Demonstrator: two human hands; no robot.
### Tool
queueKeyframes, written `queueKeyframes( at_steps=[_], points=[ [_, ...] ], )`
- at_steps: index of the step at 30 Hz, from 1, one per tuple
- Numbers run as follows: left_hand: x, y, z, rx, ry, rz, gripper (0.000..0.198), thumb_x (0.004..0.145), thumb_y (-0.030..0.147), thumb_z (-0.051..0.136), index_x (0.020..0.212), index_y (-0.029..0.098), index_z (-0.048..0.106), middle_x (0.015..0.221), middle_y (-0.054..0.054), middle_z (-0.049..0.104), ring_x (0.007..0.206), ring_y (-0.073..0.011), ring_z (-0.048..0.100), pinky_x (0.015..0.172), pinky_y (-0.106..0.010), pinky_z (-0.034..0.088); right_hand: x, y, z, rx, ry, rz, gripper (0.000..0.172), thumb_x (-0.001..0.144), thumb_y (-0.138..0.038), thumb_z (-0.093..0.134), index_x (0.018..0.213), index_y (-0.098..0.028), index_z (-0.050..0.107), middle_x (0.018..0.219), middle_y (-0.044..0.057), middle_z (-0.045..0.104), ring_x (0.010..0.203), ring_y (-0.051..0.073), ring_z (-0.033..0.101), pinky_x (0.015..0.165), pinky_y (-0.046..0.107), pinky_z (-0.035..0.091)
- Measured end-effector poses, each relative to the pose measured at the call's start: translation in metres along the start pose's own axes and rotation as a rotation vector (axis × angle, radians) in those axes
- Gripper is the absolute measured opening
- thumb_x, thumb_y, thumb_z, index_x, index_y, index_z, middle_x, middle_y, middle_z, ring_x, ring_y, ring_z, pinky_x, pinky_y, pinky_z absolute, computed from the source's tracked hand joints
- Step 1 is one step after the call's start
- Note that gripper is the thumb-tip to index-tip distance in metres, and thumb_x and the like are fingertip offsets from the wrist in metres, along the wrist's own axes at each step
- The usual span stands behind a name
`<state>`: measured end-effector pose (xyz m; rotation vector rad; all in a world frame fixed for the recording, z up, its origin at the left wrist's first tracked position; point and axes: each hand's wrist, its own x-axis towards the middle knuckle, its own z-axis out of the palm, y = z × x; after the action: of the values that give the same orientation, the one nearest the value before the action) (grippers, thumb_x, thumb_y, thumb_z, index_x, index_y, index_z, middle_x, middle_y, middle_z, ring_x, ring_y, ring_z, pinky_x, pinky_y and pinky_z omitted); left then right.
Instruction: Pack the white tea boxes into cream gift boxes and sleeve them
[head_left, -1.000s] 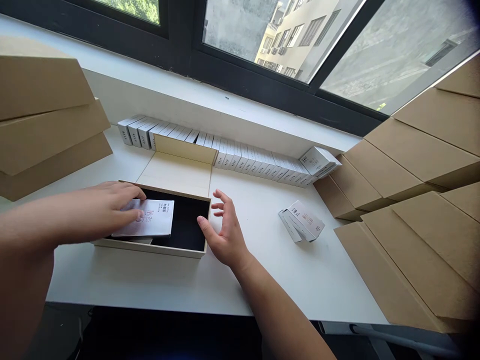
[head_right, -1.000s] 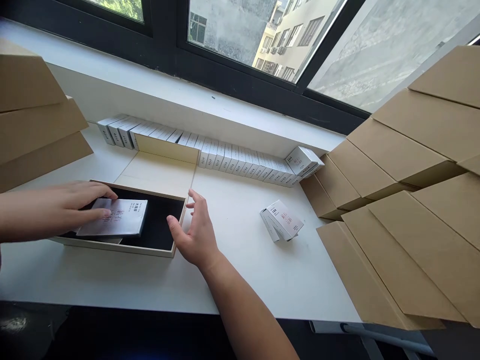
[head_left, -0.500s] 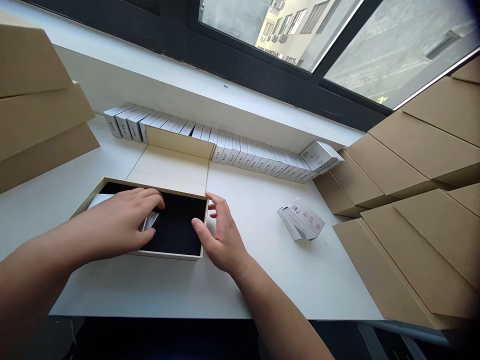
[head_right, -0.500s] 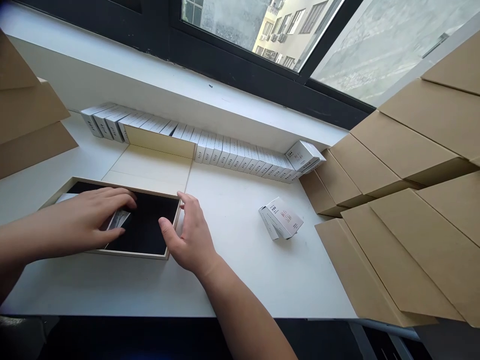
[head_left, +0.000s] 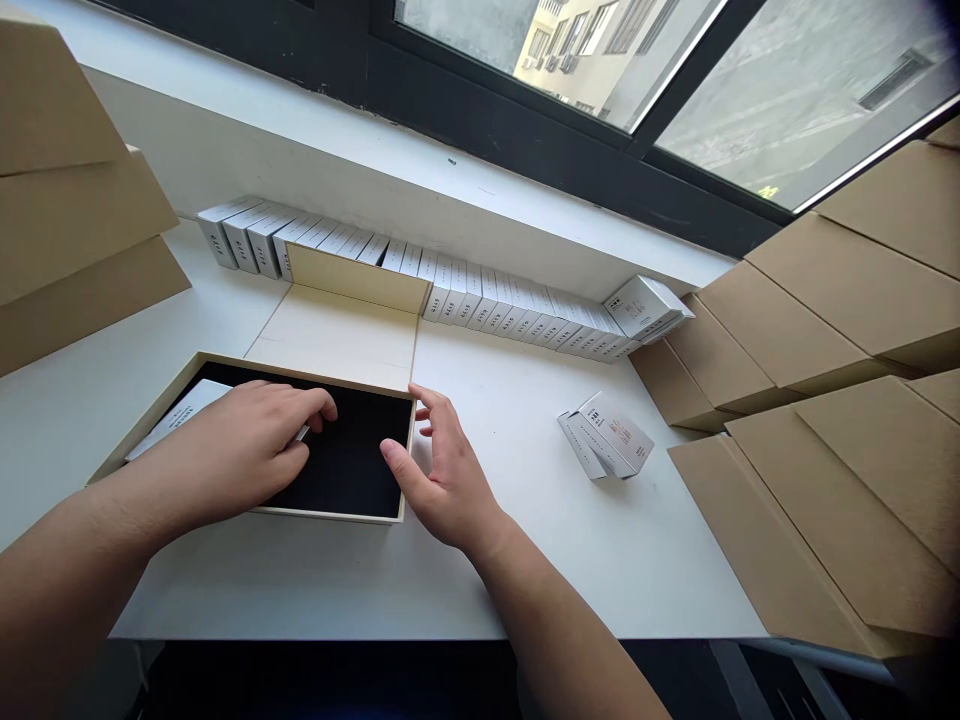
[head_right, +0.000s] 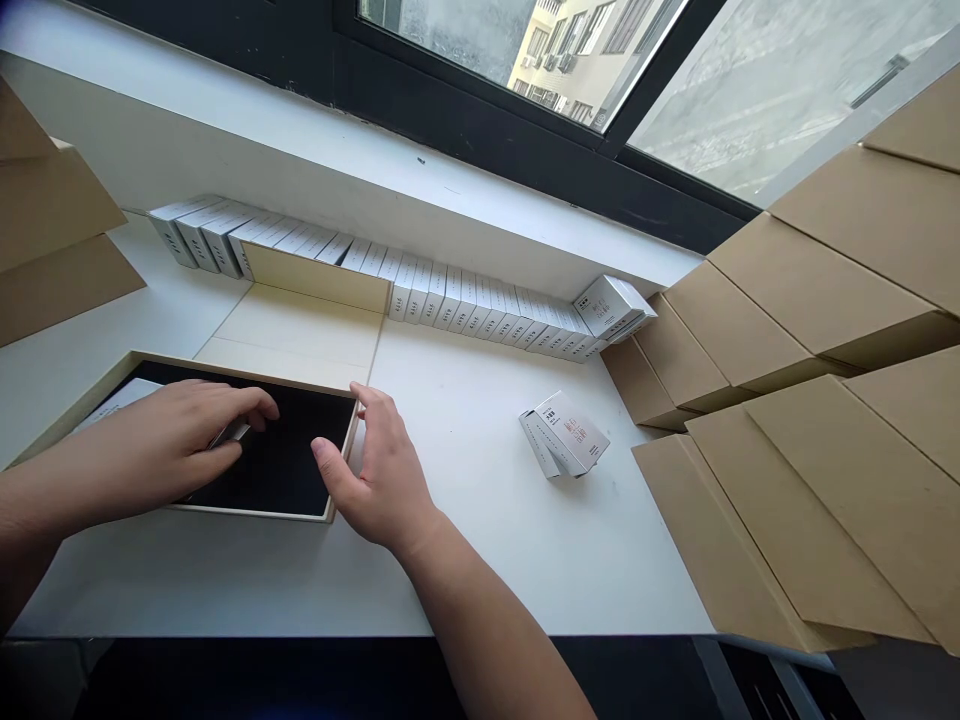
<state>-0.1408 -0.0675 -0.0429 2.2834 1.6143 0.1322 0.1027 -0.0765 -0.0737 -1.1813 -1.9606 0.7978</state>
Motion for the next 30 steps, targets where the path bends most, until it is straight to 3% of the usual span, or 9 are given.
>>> queueKeyframes(
  at_steps=[7, 12, 15, 23, 26, 30],
  points=[
    [-0.002, -0.006, -0.011, -0.081, -0.061, -0.064, 0.061, 0.078, 0.039, 0.053, 0.138, 0.035, 0.049, 0.115, 0.002, 0.075, 0.078, -0.0242, 0.069, 0.066, -0.035, 0.049, 0.001, -0.001, 0.0, 0.006, -0.008, -0.001, 0.057, 0.096, -0.04, 0.058, 0.146, -0.026, 0.035, 0.145, 0.011, 0.049, 0.126, 0.027, 0.054, 0.101, 0.05, 0.053],
    [-0.001, -0.01, -0.013, -0.106, -0.071, -0.116, 0.065, 0.073, 0.044, 0.058, 0.137, 0.034, 0.051, 0.116, 0.0, 0.075, 0.079, -0.0256, 0.069, 0.066, -0.035, 0.05, 0.0, 0.0, -0.001, 0.009, -0.019, 0.001, 0.06, 0.095, -0.041, 0.059, 0.147, -0.026, 0.035, 0.143, 0.011, 0.05, 0.123, 0.027, 0.055, 0.101, 0.049, 0.053],
    [-0.003, -0.006, -0.009, -0.097, -0.073, -0.098, 0.061, 0.075, 0.039, 0.052, 0.135, 0.031, 0.051, 0.116, -0.001, 0.074, 0.076, -0.024, 0.068, 0.064, -0.033, 0.049, 0.0, -0.001, -0.001, 0.013, -0.032, 0.018, 0.061, 0.093, -0.041, 0.061, 0.147, -0.025, 0.035, 0.142, 0.011, 0.05, 0.121, 0.026, 0.056, 0.101, 0.048, 0.053],
    [0.003, -0.001, -0.004, -0.037, -0.027, -0.047, 0.056, 0.072, 0.026, 0.046, 0.127, 0.031, 0.055, 0.109, -0.001, 0.075, 0.084, -0.0257, 0.07, 0.067, -0.033, 0.05, -0.001, -0.012, -0.002, 0.029, -0.049, 0.118, 0.061, 0.087, -0.031, 0.06, 0.144, -0.027, 0.038, 0.142, 0.008, 0.052, 0.11, 0.022, 0.061, 0.095, 0.045, 0.056],
    [0.006, -0.003, -0.004, -0.013, -0.056, -0.026, 0.061, 0.071, 0.025, 0.046, 0.131, 0.031, 0.054, 0.108, -0.003, 0.076, 0.087, -0.0269, 0.071, 0.07, -0.035, 0.052, -0.001, -0.01, -0.002, 0.036, -0.011, 0.143, 0.074, 0.085, -0.033, 0.062, 0.15, -0.027, 0.027, 0.149, 0.011, 0.045, 0.117, 0.026, 0.058, 0.096, 0.048, 0.056],
    [0.006, -0.003, 0.001, -0.036, -0.015, 0.031, 0.062, 0.069, 0.021, 0.047, 0.13, 0.032, 0.057, 0.117, -0.004, 0.075, 0.106, -0.03, 0.069, 0.086, -0.041, 0.055, 0.001, -0.002, 0.0, -0.007, 0.053, 0.063, 0.089, 0.079, -0.029, 0.063, 0.154, -0.026, 0.015, 0.156, 0.014, 0.035, 0.132, 0.03, 0.049, 0.105, 0.052, 0.05]
  ],
)
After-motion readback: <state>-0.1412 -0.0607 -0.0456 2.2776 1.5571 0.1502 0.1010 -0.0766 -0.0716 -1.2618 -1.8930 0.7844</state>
